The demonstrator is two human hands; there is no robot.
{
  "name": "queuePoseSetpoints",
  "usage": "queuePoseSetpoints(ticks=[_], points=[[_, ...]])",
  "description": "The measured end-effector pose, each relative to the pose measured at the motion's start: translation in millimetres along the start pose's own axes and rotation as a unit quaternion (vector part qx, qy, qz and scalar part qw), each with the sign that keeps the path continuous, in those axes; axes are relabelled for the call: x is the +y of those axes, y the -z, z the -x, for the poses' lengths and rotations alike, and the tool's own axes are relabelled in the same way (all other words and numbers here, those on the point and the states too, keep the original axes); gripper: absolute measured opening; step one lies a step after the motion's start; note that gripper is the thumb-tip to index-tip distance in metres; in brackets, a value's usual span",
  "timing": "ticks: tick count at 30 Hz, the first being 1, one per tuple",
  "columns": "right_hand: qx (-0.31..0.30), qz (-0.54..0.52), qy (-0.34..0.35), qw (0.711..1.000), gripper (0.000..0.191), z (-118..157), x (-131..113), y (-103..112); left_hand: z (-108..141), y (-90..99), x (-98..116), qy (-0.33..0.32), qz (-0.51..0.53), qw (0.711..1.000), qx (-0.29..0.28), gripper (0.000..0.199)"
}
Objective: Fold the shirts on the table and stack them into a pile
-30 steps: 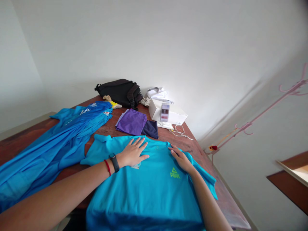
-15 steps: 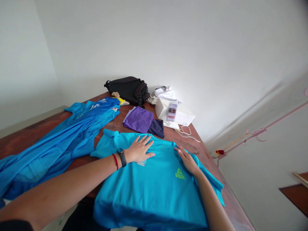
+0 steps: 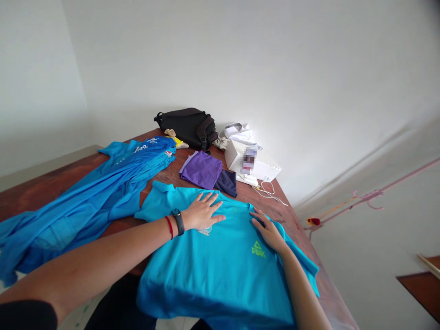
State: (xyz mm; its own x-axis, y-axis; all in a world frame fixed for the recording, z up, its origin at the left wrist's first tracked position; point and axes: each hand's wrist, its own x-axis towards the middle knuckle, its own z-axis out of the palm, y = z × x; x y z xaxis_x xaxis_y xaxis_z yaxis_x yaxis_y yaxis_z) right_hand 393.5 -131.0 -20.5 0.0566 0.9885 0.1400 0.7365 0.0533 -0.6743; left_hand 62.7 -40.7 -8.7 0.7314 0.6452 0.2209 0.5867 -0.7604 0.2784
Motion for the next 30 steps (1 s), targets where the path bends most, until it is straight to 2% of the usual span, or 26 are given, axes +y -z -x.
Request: queuePoseSetpoints(ticks=[14,17,20,24,27,30], points=[[0.011,0.009,0.002,1.000,0.050,-2.4,0.9,-1.8,-0.9,-0.6,-0.6,-0.008,-0.014,1.000,-0.004,0.071],[0.021,0.023,0.004,0.999,0.047,-2.6,-3.7,4.9,-1.8,-1.3,-1.5,-0.007,-0.018,1.000,-0.002,0.070],[0.025,0.054,0.000,0.998,0.046,4.5,-4.8,31.4,-3.6,-2.3,-2.9,-0.001,-0.017,1.000,-0.009,0.069],[0.036,0.123,-0.031,0.991,0.046,32.1,11.8,87.5,-6.0,-3.4,-4.3,0.003,-0.016,1.000,-0.017,0.070],[0.041,0.216,-0.134,0.966,0.049,58.6,36.2,122.4,-7.5,-3.5,-4.7,0.006,-0.014,1.000,-0.022,0.070],[0.019,0.219,-0.239,0.946,0.057,80.7,57.5,140.0,-8.6,-3.3,-5.5,0.007,-0.011,1.000,-0.023,0.069]])
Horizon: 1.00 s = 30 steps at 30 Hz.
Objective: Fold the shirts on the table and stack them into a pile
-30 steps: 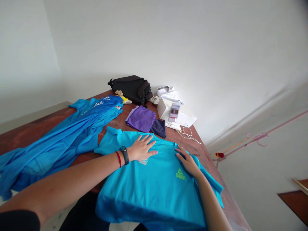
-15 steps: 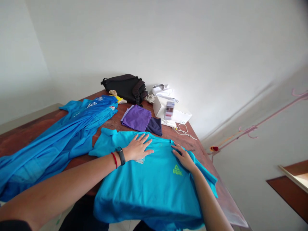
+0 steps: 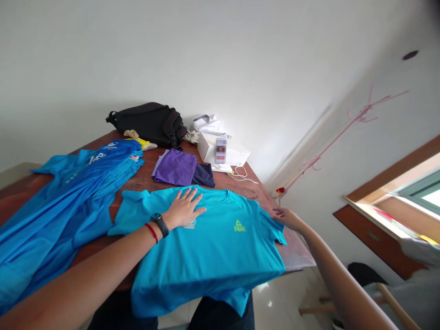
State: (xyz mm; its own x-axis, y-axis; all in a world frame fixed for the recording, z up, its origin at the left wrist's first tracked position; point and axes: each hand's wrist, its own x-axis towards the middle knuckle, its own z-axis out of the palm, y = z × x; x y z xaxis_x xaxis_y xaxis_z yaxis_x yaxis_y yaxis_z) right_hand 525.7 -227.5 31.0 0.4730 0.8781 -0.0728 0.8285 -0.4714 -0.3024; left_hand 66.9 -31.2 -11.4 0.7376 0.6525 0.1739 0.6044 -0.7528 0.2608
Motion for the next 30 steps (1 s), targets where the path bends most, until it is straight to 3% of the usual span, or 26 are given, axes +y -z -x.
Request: queuePoseSetpoints(ticks=[3,8,15,22,30], points=[[-0.040,-0.053,-0.025,0.997,0.054,8.9,14.1,1.1,-0.6,0.6,-0.9,-0.004,-0.009,1.000,-0.005,0.070],[-0.098,-0.127,-0.025,0.987,0.058,21.5,14.2,7.5,-1.0,5.8,0.3,-0.001,-0.022,1.000,-0.023,0.071],[-0.057,-0.118,-0.044,0.990,0.063,26.0,11.2,8.4,-2.3,15.2,5.3,0.012,-0.032,0.997,-0.064,0.074],[-0.101,-0.212,-0.042,0.971,0.056,39.6,-7.4,13.4,-3.4,15.8,3.9,0.006,-0.040,0.997,-0.071,0.077],[-0.065,-0.182,-0.078,0.978,0.050,34.8,-5.9,19.5,-3.5,17.0,4.5,0.005,-0.040,0.996,-0.074,0.077]])
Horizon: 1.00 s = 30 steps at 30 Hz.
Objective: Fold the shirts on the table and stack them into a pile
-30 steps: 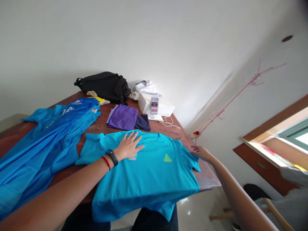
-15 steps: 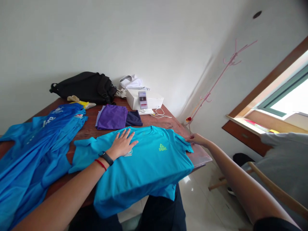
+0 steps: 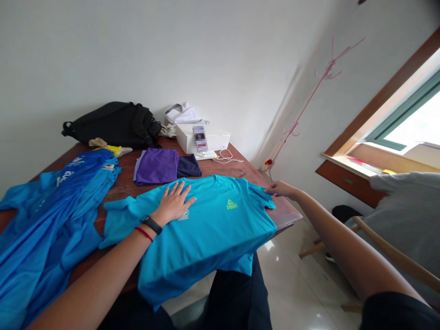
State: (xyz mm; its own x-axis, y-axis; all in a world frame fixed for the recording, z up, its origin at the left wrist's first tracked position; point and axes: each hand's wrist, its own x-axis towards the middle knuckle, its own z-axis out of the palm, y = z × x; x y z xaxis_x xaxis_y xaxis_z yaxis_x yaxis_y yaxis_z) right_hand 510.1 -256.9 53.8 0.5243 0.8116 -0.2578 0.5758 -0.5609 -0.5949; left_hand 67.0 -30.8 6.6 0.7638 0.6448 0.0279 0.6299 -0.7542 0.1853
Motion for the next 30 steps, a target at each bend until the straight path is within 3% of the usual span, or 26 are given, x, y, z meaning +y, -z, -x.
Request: queuePoseSetpoints(ticks=[6,9,12,19,24,27,30], points=[[0.065,-0.113,0.048,0.990,0.052,4.3,-19.3,7.8,1.5,1.8,1.6,0.002,0.003,1.000,-0.006,0.075],[0.112,-0.102,0.071,0.986,0.051,4.9,-34.4,9.5,1.5,1.8,1.4,0.003,0.003,1.000,-0.008,0.076],[0.121,-0.096,0.089,0.984,0.047,6.0,-50.8,6.5,1.1,1.1,0.7,0.004,0.001,1.000,-0.011,0.077],[0.046,-0.135,0.123,0.982,0.037,10.2,-97.5,-29.8,1.2,1.2,0.8,0.003,0.005,1.000,-0.006,0.078],[-0.032,-0.177,0.144,0.973,0.047,10.0,-133.3,-67.5,2.4,3.1,2.0,0.003,0.004,1.000,-0.011,0.077],[-0.083,-0.198,0.140,0.967,0.055,8.7,-139.9,-84.8,2.6,2.8,1.9,0.002,0.006,1.000,-0.008,0.078],[-0.081,-0.194,0.149,0.966,0.051,1.8,-130.2,-90.8,2.5,2.0,1.6,0.000,0.012,1.000,-0.008,0.078]])
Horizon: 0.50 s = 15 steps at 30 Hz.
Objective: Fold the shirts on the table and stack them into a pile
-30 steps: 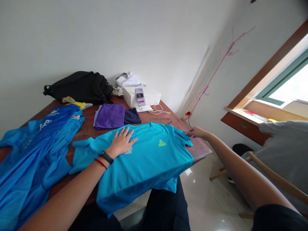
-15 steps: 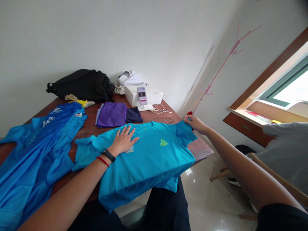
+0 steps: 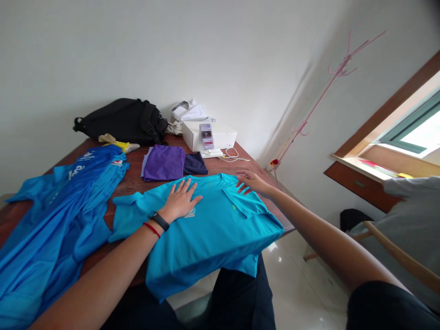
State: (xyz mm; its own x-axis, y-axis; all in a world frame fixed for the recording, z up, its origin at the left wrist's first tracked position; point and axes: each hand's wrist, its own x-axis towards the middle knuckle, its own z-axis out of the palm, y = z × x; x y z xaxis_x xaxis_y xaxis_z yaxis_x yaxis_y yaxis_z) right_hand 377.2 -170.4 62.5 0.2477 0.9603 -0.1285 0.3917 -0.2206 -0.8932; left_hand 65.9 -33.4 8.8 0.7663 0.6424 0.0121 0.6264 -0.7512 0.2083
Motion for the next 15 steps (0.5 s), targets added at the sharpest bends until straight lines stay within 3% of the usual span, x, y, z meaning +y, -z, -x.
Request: queuePoseSetpoints(ticks=[4,7,10,15], points=[[0.063,0.045,0.026,0.997,0.039,-4.8,23.0,18.8,0.1,-0.3,0.2,0.000,0.002,1.000,0.001,0.078],[0.109,0.144,0.059,0.982,0.032,-1.7,38.4,26.2,-0.1,-0.8,0.0,0.001,-0.003,1.000,0.001,0.077],[0.124,0.237,0.097,0.959,0.037,9.9,55.1,15.0,-0.7,-1.7,-0.7,0.003,-0.005,1.000,0.001,0.077],[0.088,0.327,0.121,0.933,0.061,28.1,82.3,-14.9,-0.7,-0.9,0.1,0.000,-0.016,1.000,0.008,0.077]])
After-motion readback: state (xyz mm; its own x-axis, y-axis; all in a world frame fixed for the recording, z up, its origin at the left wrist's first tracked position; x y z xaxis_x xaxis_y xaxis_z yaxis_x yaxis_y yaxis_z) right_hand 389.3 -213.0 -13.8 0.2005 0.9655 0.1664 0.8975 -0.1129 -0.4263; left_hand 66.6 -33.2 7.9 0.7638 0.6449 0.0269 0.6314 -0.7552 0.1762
